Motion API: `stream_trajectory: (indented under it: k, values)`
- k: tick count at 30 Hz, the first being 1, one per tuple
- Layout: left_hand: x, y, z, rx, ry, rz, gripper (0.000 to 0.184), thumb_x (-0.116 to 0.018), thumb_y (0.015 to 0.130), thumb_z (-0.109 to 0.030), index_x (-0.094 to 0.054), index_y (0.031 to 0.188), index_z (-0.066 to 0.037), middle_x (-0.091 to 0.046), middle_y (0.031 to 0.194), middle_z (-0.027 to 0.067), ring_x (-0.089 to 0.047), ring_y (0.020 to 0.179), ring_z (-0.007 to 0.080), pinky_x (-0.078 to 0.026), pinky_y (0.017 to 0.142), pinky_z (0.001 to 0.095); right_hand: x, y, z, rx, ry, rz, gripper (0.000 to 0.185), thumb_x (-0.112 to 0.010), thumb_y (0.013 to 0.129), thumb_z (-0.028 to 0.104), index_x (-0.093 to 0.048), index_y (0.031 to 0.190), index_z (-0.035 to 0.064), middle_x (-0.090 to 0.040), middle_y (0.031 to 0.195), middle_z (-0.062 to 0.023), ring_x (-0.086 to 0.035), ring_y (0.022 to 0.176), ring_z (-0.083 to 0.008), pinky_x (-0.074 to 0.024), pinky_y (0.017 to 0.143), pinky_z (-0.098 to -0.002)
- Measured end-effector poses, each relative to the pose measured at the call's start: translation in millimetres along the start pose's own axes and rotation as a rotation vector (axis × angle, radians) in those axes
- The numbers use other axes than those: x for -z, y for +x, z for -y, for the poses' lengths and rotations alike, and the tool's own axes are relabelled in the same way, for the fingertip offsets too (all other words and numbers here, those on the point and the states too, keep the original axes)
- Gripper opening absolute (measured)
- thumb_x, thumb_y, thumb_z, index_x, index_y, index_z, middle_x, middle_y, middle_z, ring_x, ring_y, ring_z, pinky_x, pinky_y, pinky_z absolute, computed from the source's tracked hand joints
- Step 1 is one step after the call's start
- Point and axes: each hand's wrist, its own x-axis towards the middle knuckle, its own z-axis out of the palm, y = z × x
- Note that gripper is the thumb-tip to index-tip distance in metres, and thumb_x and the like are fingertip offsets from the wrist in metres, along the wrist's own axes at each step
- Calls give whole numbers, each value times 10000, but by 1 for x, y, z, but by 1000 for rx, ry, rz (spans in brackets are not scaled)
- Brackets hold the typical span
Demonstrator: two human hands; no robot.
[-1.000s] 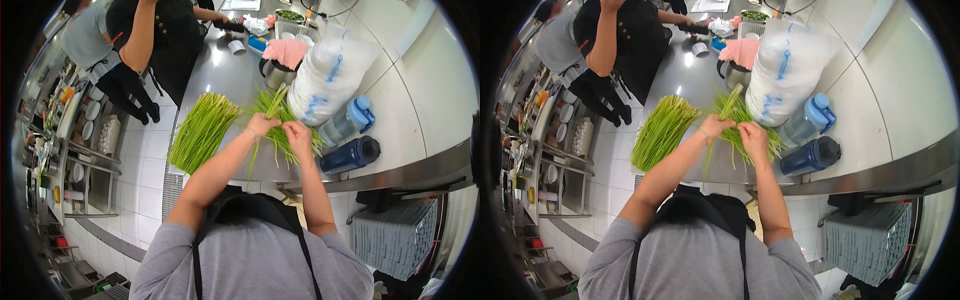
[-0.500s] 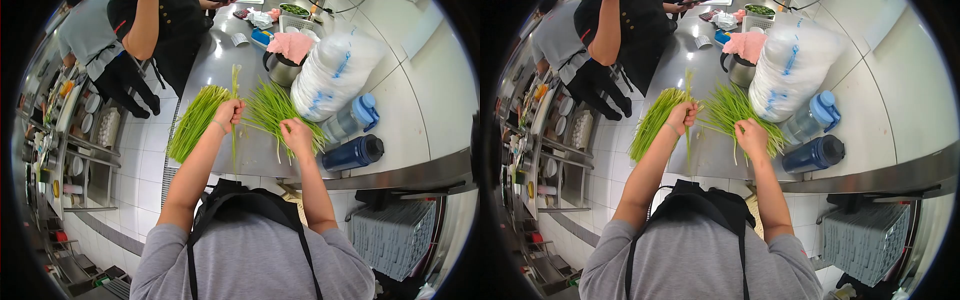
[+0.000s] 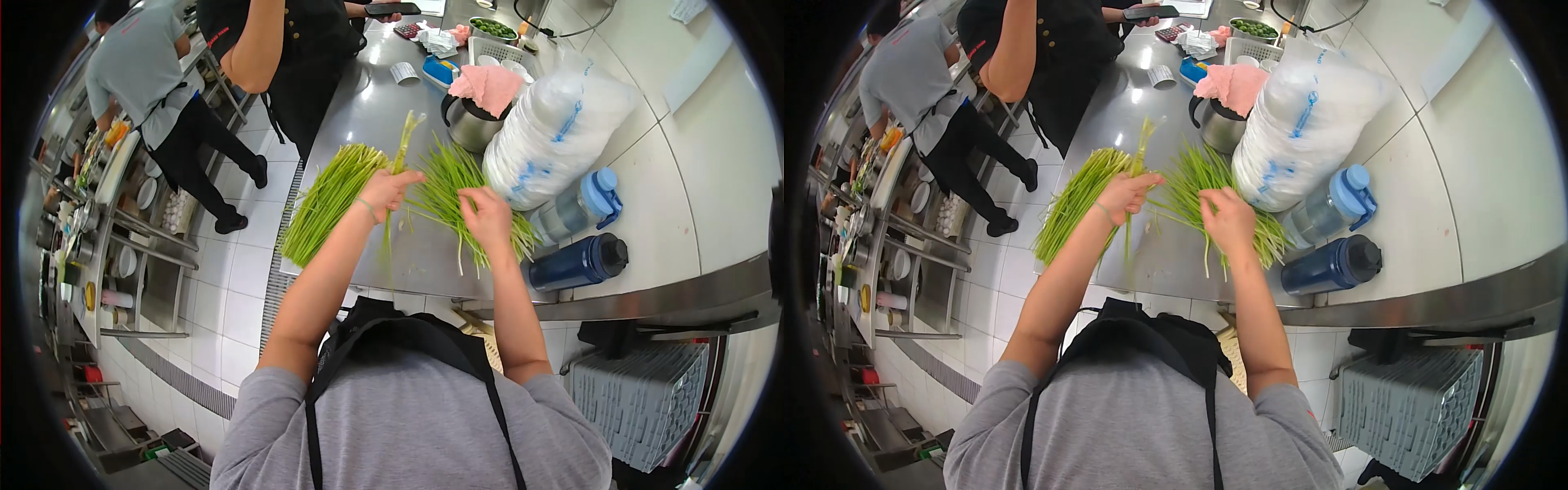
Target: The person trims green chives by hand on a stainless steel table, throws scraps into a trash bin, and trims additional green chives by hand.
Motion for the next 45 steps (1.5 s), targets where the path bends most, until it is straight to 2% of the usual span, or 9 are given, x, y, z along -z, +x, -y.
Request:
stream_trajectory:
  k: [9, 13, 18, 23, 25, 31, 37, 42, 45]
  values:
    - [-27, 32, 30, 0, -111, -426, 227, -675, 708, -229, -509, 734, -77, -303, 505, -63, -235, 381, 51, -175, 342, 224, -12, 24, 10, -49, -503, 298, 280, -624, 689, 320, -617, 750, 47, -555, 754, -98, -583, 670, -252, -469, 577, -367]
    - [-32, 40, 41, 69, -61, -294, 234, -669, 713, -221, -469, 720, -99, -312, 507, -59, -241, 380, 60, -186, 340, 232, -16, 21, -3, 1, -490, 318, 261, -623, 683, 318, -618, 705, 58, -556, 718, -92, -583, 656, -251, -470, 566, -368]
    - [-33, 35, 38, -217, -263, -465, 241, -666, 719, -222, -452, 744, -113, -308, 503, -67, -234, 380, 42, -175, 342, 211, -8, 15, 5, 37, -464, 332, 173, -603, 706, 269, -643, 715, 100, -560, 710, -75, -576, 658, -256, -462, 560, -364]
    - [-23, 29, 34, -222, -228, -440, 254, -680, 707, -235, -453, 682, -123, -295, 499, -76, -224, 371, 39, -168, 344, 207, -23, 10, -13, 84, -372, 237, 120, -585, 728, 226, -647, 716, 124, -547, 681, -55, -564, 628, -245, -446, 536, -359]
    - [-27, 22, 40, -12, -36, -339, 275, -700, 692, -254, -464, 640, -123, -307, 499, -76, -231, 373, 42, -166, 347, 210, -18, 11, -9, 46, -328, 206, 109, -580, 735, 214, -648, 720, 131, -541, 673, -50, -557, 618, -244, -437, 526, -361]
    - [-65, 35, 52, -193, -66, -276, 220, -712, 687, -238, -555, 691, -84, -343, 506, -74, -246, 381, 45, -174, 351, 214, -9, 7, -10, -11, -177, 127, 76, -576, 739, 178, -634, 720, 132, -510, 671, -54, -535, 603, -261, -412, 516, -365]
    - [-48, 40, 46, -66, -297, -118, 176, -686, 716, -177, -547, 738, -72, -301, 498, -78, -237, 389, 40, -168, 360, 213, -3, 3, -16, -142, 127, 112, 101, -584, 753, 196, -637, 760, 110, -531, 713, -55, -534, 624, -271, -406, 537, -356]
    - [3, 4, -6, -235, -477, -60, 115, -542, 769, -164, -502, 723, -66, -380, 562, -33, -307, 429, 53, -193, 364, 199, 2, 5, 4, -70, -207, -132, 165, -583, 774, 248, -617, 839, 100, -553, 776, -66, -547, 655, -277, -429, 565, -368]
    - [34, -34, -28, -311, -405, -83, 130, -474, 783, -169, -487, 711, -62, -416, 593, -6, -322, 441, 63, -208, 368, 196, -18, 5, 5, 4, -73, -78, 145, -584, 769, 224, -607, 834, 97, -556, 753, -75, -550, 648, -266, -436, 552, -347]
